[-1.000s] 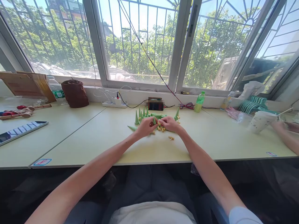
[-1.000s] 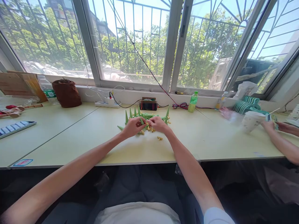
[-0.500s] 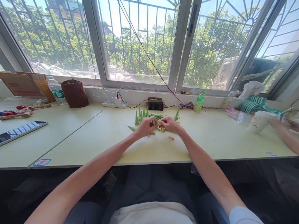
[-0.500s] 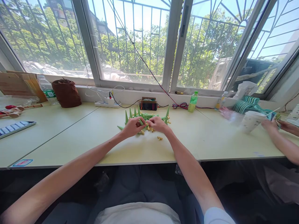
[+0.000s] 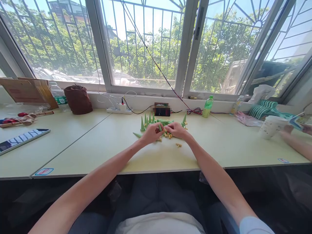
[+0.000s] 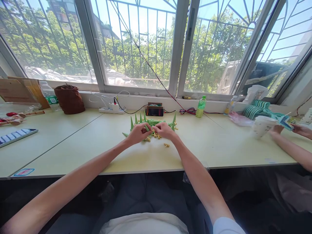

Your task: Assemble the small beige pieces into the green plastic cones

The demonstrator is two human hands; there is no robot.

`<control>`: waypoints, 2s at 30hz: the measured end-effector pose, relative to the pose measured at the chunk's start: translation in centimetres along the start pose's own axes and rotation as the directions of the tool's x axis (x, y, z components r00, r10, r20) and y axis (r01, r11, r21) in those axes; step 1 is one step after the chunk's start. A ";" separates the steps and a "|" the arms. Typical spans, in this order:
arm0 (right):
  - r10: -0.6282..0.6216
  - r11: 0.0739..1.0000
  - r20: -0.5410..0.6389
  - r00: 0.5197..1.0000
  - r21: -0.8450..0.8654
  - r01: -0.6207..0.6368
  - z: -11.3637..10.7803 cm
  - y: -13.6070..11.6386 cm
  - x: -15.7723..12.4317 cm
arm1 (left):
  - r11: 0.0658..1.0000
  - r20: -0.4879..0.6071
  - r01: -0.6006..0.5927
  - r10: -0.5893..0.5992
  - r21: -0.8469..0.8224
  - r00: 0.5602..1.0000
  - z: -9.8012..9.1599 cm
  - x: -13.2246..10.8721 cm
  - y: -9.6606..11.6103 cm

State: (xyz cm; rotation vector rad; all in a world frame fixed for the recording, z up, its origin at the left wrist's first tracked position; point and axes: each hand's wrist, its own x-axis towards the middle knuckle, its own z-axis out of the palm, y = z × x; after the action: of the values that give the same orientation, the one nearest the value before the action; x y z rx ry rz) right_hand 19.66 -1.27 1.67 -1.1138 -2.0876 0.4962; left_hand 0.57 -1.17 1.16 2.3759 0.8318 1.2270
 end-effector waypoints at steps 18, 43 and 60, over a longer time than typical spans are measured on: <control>-0.026 0.998 -0.153 0.988 -0.058 0.018 0.5 0.2 0.4 | 0.932 0.012 0.350 -0.353 0.098 0.936 -8.3 1.1 -1.9; -0.002 0.979 -0.123 0.992 -0.204 -0.023 -0.9 1.8 0.3 | 0.837 0.120 0.272 -0.368 0.475 0.922 -7.5 -3.1 -2.9; 0.096 0.961 0.099 0.990 -0.268 -0.066 -1.5 1.2 -0.3 | 0.905 0.235 0.278 -0.361 0.322 0.902 -6.9 -4.2 2.1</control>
State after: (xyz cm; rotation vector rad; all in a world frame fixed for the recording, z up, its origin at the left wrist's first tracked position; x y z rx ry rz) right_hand 21.52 -0.82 1.88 -1.3566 -2.2608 0.3305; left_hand -6.26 -5.23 3.64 2.4160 1.3072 0.6419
